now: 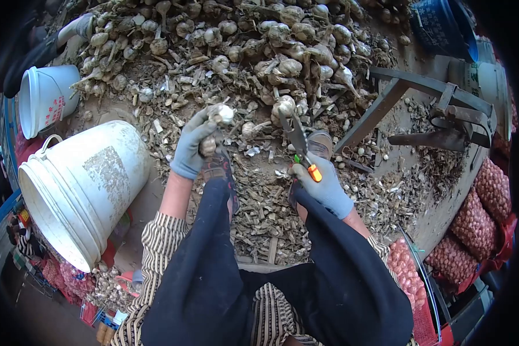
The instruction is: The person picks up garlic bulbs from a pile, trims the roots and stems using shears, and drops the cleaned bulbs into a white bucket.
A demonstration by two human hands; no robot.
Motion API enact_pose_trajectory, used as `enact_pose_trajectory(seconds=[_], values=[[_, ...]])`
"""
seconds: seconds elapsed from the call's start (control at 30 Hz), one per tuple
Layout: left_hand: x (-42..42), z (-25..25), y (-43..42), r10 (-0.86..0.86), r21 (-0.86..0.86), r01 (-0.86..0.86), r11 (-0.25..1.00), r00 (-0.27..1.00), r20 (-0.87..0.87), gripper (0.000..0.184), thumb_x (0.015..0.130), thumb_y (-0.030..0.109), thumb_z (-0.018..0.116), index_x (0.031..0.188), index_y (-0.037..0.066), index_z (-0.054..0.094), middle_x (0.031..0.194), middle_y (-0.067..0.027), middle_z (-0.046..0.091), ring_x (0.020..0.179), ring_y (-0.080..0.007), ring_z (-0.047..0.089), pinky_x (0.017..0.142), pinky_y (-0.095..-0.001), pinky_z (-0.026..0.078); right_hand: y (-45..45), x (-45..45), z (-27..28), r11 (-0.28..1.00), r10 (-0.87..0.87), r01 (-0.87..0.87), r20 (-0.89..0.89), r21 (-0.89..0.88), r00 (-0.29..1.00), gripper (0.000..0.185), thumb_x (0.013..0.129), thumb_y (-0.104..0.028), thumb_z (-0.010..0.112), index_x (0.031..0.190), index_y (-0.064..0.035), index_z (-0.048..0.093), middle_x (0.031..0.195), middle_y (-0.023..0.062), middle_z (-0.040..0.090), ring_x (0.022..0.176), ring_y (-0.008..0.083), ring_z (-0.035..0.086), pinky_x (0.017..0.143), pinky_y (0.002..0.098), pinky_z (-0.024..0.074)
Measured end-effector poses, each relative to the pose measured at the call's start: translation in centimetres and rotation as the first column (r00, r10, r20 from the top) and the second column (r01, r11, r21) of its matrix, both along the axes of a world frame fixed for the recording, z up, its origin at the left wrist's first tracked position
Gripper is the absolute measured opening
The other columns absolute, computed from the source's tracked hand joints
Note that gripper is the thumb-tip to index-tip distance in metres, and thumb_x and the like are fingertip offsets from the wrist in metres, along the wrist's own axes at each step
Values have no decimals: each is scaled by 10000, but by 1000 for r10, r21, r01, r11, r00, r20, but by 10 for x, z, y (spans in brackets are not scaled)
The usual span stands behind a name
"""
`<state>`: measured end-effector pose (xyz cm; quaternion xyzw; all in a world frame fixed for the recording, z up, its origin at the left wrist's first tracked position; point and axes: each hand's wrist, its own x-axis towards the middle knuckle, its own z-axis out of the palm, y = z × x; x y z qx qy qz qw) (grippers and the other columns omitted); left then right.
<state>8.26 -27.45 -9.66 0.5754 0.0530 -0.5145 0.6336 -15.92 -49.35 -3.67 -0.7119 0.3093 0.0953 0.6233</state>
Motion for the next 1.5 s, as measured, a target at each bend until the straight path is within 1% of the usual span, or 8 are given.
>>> enact_pose_trajectory(seconds=[0.07, 0.37, 0.93, 1.2, 1.33, 1.4, 1.47, 1.5], values=[[-18, 6, 17, 238, -362, -372, 855, 901, -363, 597, 877, 88, 746, 1434, 53, 534, 1127, -118, 686, 744, -126, 633, 606, -262, 538, 3, 0, -2, 953, 207, -196, 23, -233, 978, 469, 974, -239, 682, 1406, -73, 606, 945, 185, 717, 860, 322, 717, 783, 392, 546], [-47, 22, -10, 119, -479, -324, 816, 904, -410, 707, 886, 201, 749, 1509, 69, 443, 1181, -299, 622, 819, -242, 662, 528, -273, 585, 10, 16, -4, 878, 353, -344, -36, -334, 935, 497, 984, -344, 668, 1392, -73, 590, 954, 184, 713, 898, 371, 706, 768, 443, 546], [-42, 115, -7, -5, 77, -22, 997, 944, 329, 1030, 795, 199, 723, 1659, 78, 176, 1044, -128, 688, 628, -79, 600, 513, -189, 477, 22, 33, 14, 932, 339, -293, 224, -213, 914, 474, 981, -241, 684, 1415, -77, 587, 978, 193, 702, 894, 364, 703, 776, 430, 549], [-46, 107, -10, -121, 30, 118, 993, 975, 185, 1076, 761, 171, 750, 1660, 68, 167, 1071, -110, 667, 724, -145, 673, 557, -230, 518, 17, 28, 20, 905, 377, -295, 257, -305, 890, 484, 986, -239, 679, 1428, -72, 574, 894, 180, 675, 827, 386, 685, 742, 423, 540], [-36, 136, 0, 142, -30, -139, 990, 969, 200, 1008, 776, 116, 642, 1662, 78, 162, 1082, -138, 653, 646, -120, 602, 447, -187, 407, 7, 27, 25, 975, 53, -36, -76, 219, 996, 430, 1033, -248, 629, 1437, -104, 588, 780, 55, 700, 696, 119, 666, 667, 288, 514], [-29, 181, 24, 170, 45, -259, 965, 744, 646, 938, 788, 45, 608, 1629, -6, 196, 1159, -169, 654, 673, -125, 655, 499, -185, 502, 5, 17, 17, 963, 24, 4, -101, 269, 995, 425, 1056, -244, 590, 1461, -113, 573, 820, 11, 718, 745, 25, 617, 676, 237, 496], [-17, 220, 69, -101, 56, -448, 892, -78, 992, 643, 909, 26, 590, 1518, -43, 396, 1105, -152, 665, 763, -137, 650, 567, -191, 490, 11, 0, -2, 979, -60, 47, 62, 199, 996, 430, 1067, -235, 573, 1477, -105, 555, 857, 16, 738, 778, 39, 636, 703, 232, 504], [-9, 253, 103, -62, -37, -573, 819, -152, 986, 476, 941, 39, 611, 1396, -63, 516, 1023, -167, 682, 783, -168, 672, 618, -215, 535, 12, -3, 0, 960, -96, 92, 2, 265, 995, 430, 1074, -223, 560, 1481, -82, 542, 872, 15, 744, 815, 57, 652, 730, 228, 509]])
